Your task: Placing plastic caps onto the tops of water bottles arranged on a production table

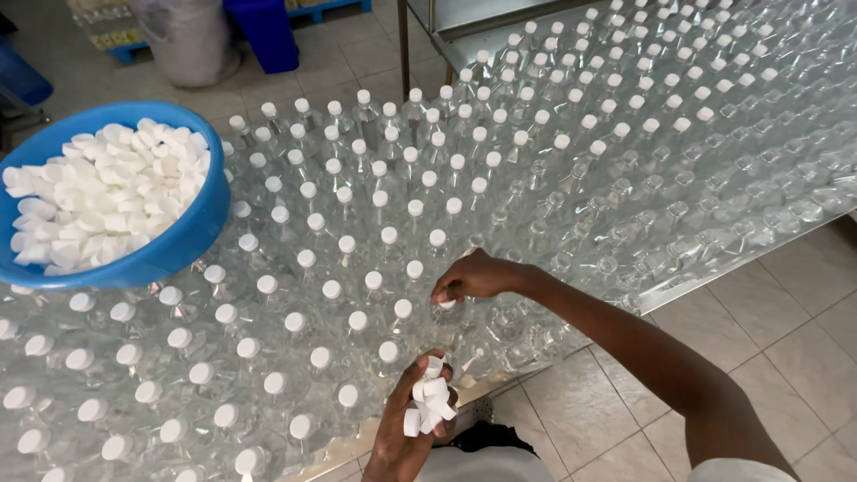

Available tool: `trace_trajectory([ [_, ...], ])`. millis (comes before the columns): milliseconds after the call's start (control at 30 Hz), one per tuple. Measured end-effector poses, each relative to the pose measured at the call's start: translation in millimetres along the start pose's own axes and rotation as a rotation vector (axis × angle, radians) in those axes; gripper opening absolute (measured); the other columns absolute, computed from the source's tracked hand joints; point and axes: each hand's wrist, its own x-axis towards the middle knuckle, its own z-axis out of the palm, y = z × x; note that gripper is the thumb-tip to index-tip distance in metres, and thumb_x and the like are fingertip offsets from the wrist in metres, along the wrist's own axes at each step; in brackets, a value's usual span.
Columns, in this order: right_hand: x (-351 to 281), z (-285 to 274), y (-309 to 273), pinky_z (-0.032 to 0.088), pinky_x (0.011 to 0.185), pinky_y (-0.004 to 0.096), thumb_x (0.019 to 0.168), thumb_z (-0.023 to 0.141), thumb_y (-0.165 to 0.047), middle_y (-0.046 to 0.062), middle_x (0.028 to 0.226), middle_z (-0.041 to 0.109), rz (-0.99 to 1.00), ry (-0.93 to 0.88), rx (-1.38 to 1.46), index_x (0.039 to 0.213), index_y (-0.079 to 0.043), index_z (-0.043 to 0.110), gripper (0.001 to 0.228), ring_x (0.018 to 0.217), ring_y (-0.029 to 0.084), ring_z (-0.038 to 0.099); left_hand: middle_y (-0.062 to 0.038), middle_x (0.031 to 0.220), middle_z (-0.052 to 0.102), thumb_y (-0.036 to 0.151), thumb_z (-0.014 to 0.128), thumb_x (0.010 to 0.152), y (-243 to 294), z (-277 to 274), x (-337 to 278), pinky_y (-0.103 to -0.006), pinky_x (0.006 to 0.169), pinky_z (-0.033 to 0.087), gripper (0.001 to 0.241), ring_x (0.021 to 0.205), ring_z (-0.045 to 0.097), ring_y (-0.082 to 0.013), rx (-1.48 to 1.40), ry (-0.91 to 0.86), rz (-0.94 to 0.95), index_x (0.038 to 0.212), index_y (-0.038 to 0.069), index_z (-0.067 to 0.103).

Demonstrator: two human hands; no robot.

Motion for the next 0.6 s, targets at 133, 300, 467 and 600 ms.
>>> trace_trajectory([
  [133,-13,14,-13,0.032,0.109,0.05,0.105,0.062,-0.052,0.001,0.113,0.074,-0.151,0.478,-0.288,0.131,-0.02,0.078,0.044,0.108,0.028,0.069,-0.007,0.092,0.062,0.038,0.071,0.102,-11,-1,20,-0.0278,0.036,0.038,0.03,0.059,0.049,-0.0166,-0.006,-0.047,0.065,0.114,0.011,0.064],
  [300,-85,4,-89,0.056,0.098,0.041,0.099,0.074,-0.031,0.008,0.119,0.072,-0.225,0.394,0.203,0.133,-0.015,0.074,0.038,0.112,0.024,0.07,-0.005,0.086,0.06,0.048,0.067,0.102,-18,7,42,-0.0296,0.039,0.04,0.041,0.066,0.055,-0.0184,-0.029,-0.048,0.118,0.122,0.012,0.064],
  [467,-107,14,-85,0.052,0.08,0.032,0.091,0.09,-0.036,-0.002,0.095,0.06,-0.215,0.35,0.356,0.104,-0.018,0.077,0.026,0.086,0.015,0.061,0.002,0.082,0.054,0.054,0.058,0.105,-33,28,47,-0.0288,0.043,0.042,0.047,0.07,0.058,-0.0181,0.008,-0.031,0.155,0.134,0.016,0.06],
  [600,-118,4,-74,0.054,0.08,0.032,0.098,0.077,-0.039,0.0,0.104,0.068,-0.173,0.286,0.371,0.115,-0.015,0.079,0.029,0.092,0.016,0.067,0.001,0.082,0.058,0.058,0.061,0.101,-40,44,51,-0.0279,0.041,0.048,0.05,0.067,0.059,-0.015,0.041,-0.031,0.127,0.127,0.015,0.065],
])
